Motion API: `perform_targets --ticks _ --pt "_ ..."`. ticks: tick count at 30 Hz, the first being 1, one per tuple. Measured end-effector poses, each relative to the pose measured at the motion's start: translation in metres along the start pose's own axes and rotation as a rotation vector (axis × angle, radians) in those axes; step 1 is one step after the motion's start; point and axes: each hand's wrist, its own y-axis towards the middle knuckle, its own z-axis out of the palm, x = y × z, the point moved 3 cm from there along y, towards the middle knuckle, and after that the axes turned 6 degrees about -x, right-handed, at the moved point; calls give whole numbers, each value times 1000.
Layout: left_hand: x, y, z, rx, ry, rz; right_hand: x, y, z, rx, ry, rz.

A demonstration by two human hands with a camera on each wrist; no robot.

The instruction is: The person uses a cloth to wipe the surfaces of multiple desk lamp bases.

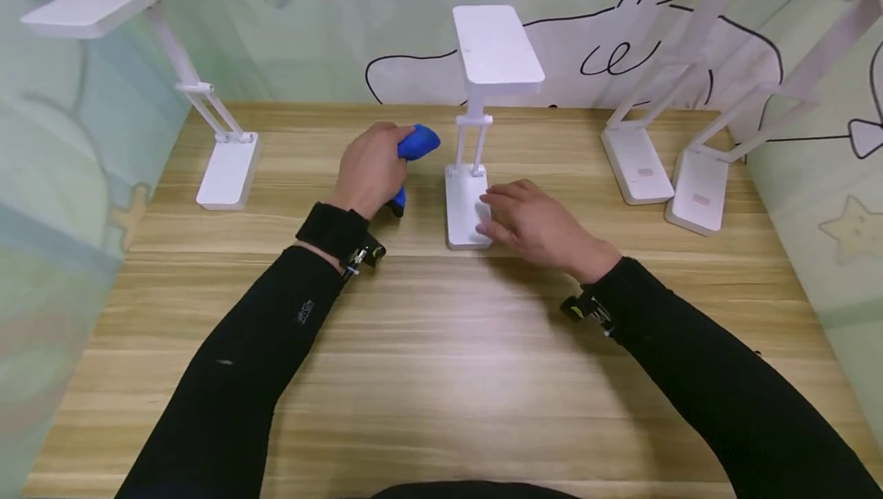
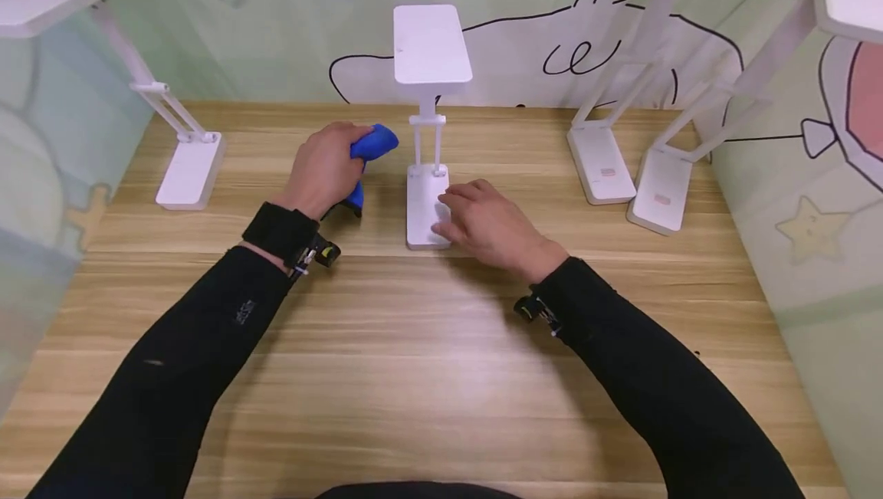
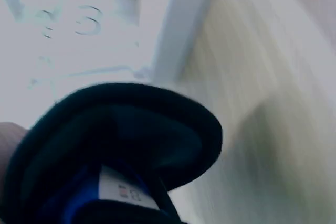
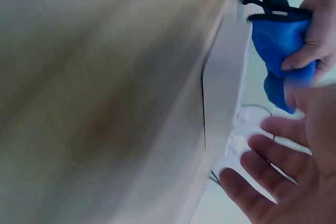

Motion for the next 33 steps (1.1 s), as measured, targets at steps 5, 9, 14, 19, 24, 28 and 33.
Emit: perform_targets --ticks 5,9,14,19,24,28,33 --pt "-5 32 12 111 114 101 -3 4 5 150 -63 -29" --pt "-13 47 22 220 89 159 -1 5 12 157 -132 -94" --pt "-20 60 35 345 -3 209 2 6 15 114 -177 -132" --pt "-24 66 47 493 -20 173 5 7 13 96 -210 -147" --pt "-25 61 47 511 -26 143 7 6 13 48 -271 -171" --pt "-20 51 43 487 -77 139 7 3 15 48 -259 -152" --pt "-7 41 35 485 -28 101 7 3 17 60 -204 -157"
